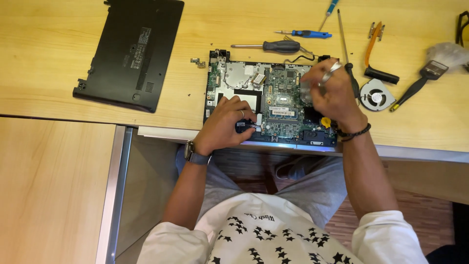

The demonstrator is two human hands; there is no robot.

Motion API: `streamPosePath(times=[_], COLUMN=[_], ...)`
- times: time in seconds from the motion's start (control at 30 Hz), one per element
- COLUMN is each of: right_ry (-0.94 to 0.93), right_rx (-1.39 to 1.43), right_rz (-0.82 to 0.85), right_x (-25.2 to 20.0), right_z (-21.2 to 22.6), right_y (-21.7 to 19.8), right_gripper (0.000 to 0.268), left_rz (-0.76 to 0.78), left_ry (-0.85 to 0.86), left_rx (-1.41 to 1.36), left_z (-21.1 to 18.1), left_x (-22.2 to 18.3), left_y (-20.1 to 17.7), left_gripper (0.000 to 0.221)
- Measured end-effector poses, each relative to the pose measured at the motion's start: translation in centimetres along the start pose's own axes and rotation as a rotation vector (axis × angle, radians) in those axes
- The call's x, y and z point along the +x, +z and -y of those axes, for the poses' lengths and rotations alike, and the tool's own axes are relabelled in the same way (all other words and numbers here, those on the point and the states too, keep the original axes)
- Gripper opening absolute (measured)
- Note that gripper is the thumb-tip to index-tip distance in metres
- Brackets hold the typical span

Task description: Brushing dust off a laptop motherboard and using a screwdriver to disassemble or reassemble internal components.

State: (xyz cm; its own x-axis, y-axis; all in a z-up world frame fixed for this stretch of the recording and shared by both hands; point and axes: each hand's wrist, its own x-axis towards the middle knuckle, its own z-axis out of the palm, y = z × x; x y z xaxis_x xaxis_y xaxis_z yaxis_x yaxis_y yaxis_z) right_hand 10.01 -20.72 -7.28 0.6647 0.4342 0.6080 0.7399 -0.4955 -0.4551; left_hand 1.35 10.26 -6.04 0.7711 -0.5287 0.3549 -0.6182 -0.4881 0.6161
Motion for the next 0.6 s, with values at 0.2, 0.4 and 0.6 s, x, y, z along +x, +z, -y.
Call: streamPosePath(times=[0.2, 0.4, 0.6], right_ry=[-0.201, -0.238, -0.273], right_rx=[0.168, 0.075, 0.055], right_rz=[0.455, 0.506, 0.459], right_x=[1.0, -0.1, -0.4], right_z=[8.2, 7.5, 7.1], right_y=[1.2, 2.3, 2.5], right_gripper=[0.028, 0.03, 0.03], left_rz=[-0.006, -0.011, 0.0], left_ry=[0.003, 0.015, -0.003], left_rx=[-0.078, -0.103, -0.06], left_z=[0.0, -0.2, -0.6], left_x=[-0.1, 0.0, 0.1], left_y=[-0.4, -0.5, -0.2], left_gripper=[0.008, 0.006, 0.003])
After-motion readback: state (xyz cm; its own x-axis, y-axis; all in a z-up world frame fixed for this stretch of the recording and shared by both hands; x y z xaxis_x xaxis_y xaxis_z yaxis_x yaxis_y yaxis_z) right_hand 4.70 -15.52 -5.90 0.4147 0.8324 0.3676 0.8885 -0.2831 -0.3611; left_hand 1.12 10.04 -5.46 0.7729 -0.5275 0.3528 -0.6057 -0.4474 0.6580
